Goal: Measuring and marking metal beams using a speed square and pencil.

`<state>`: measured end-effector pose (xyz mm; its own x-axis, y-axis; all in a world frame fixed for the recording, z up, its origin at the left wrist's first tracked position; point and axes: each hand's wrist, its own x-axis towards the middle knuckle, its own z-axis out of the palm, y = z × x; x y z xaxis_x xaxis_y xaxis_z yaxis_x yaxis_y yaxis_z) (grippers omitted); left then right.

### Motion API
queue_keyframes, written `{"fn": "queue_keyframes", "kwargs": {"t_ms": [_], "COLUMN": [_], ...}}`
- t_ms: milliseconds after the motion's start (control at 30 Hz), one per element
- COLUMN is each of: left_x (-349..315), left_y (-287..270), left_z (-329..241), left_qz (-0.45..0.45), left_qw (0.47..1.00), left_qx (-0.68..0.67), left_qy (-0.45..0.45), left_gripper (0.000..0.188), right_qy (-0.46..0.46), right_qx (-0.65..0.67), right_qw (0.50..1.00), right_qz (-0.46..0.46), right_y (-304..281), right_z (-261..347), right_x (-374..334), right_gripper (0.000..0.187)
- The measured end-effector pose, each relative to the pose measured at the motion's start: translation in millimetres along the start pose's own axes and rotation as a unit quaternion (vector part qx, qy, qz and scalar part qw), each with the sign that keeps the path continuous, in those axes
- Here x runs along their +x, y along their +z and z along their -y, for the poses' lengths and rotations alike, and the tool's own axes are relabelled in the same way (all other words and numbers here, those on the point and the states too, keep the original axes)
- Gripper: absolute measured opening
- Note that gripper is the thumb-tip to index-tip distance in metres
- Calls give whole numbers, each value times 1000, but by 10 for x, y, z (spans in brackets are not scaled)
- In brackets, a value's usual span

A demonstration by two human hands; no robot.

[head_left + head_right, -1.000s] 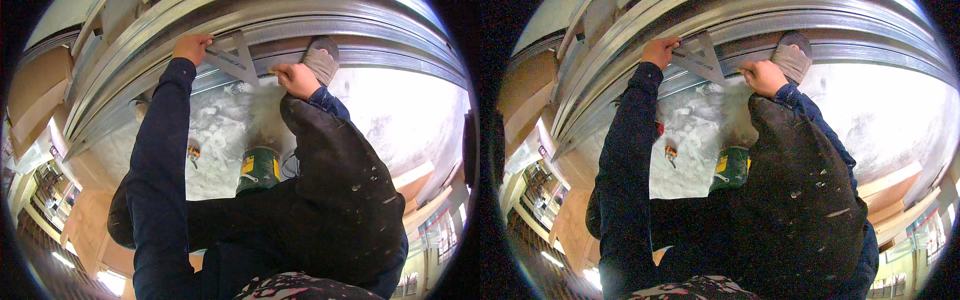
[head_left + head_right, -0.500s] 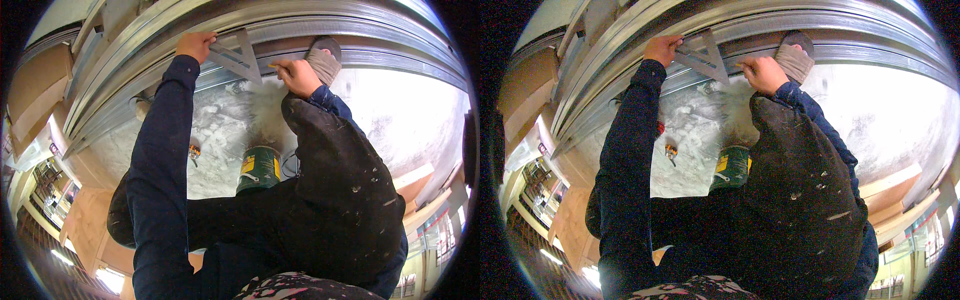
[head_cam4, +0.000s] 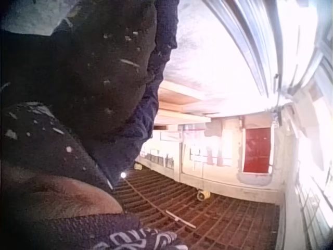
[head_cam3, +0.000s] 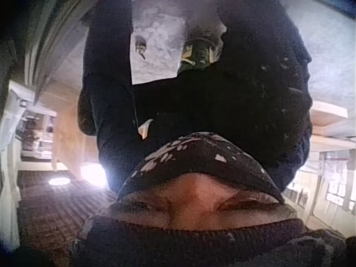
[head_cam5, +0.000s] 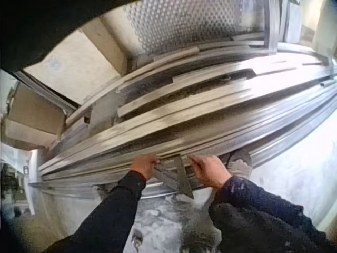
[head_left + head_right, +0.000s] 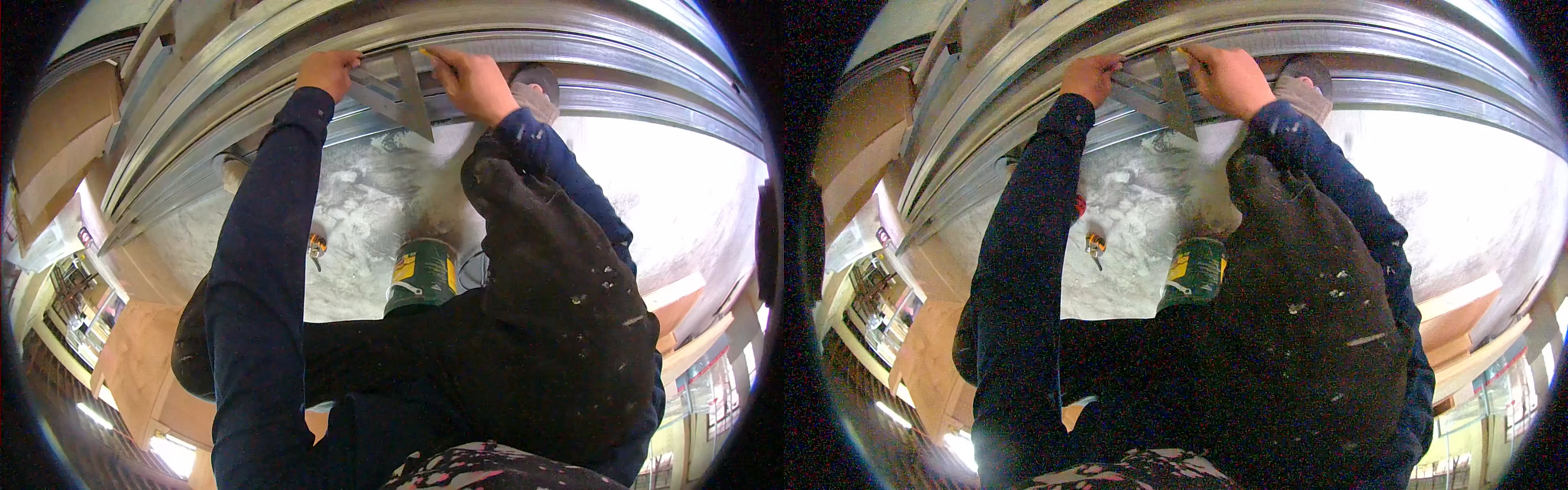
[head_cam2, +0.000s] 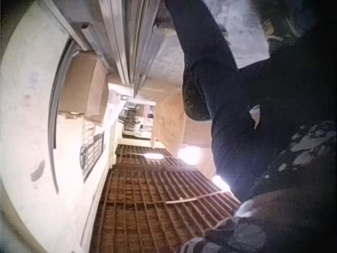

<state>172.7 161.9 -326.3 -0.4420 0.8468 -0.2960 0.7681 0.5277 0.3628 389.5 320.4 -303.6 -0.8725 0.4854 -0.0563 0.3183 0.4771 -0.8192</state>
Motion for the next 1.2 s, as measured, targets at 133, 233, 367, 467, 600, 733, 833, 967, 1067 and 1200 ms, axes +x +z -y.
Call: {"fn": "queue_keyframes", "kwargs": {"t_ms": [133, 233, 367, 467, 600, 733, 833, 967, 1067, 1200], "left_x": [15, 21, 15, 32, 18, 23, 12, 29, 12, -9], "left_y": [5, -12, 21, 18, 17, -11, 6, 21, -49, -92], "left_z": [6, -119, -14, -27, -62, -96, -81, 47, 66, 101], "left_qz": [8, 17, 20, 8, 33, 41, 36, 12, 26, 22], "left_qw": [1000, 999, 999, 1000, 999, 998, 998, 1000, 999, 1000], "left_qx": [14, 45, 40, 8, 32, 38, 49, 6, -28, -14], "left_qy": [24, -10, -13, 2, -22, -18, -31, 15, 8, -7], "left_gripper": [21, 22, 22, 22, 23, 24, 24, 21, 19, 19], "right_qy": [-13, -18, -5, -44, -2, 5, 20, 15, 44, 70], "right_qx": [-56, -65, -95, -90, -79, -71, -111, -94, -13, 1], "right_qw": [998, 998, 990, 992, 997, 997, 986, 948, 963, 965], "right_qz": [3, 7, 102, 72, -6, -12, 119, 303, 265, 251], "right_y": [120, 197, 125, 60, 70, 223, 116, 117, 67, 137], "right_z": [-31, -99, -12, 13, 31, -50, 14, -239, -342, -416], "right_x": [220, 130, -204, -157, 140, 101, -174, -586, -663, -664], "right_gripper": [22, 20, 19, 19, 19, 21, 21, 21, 21, 22]}}
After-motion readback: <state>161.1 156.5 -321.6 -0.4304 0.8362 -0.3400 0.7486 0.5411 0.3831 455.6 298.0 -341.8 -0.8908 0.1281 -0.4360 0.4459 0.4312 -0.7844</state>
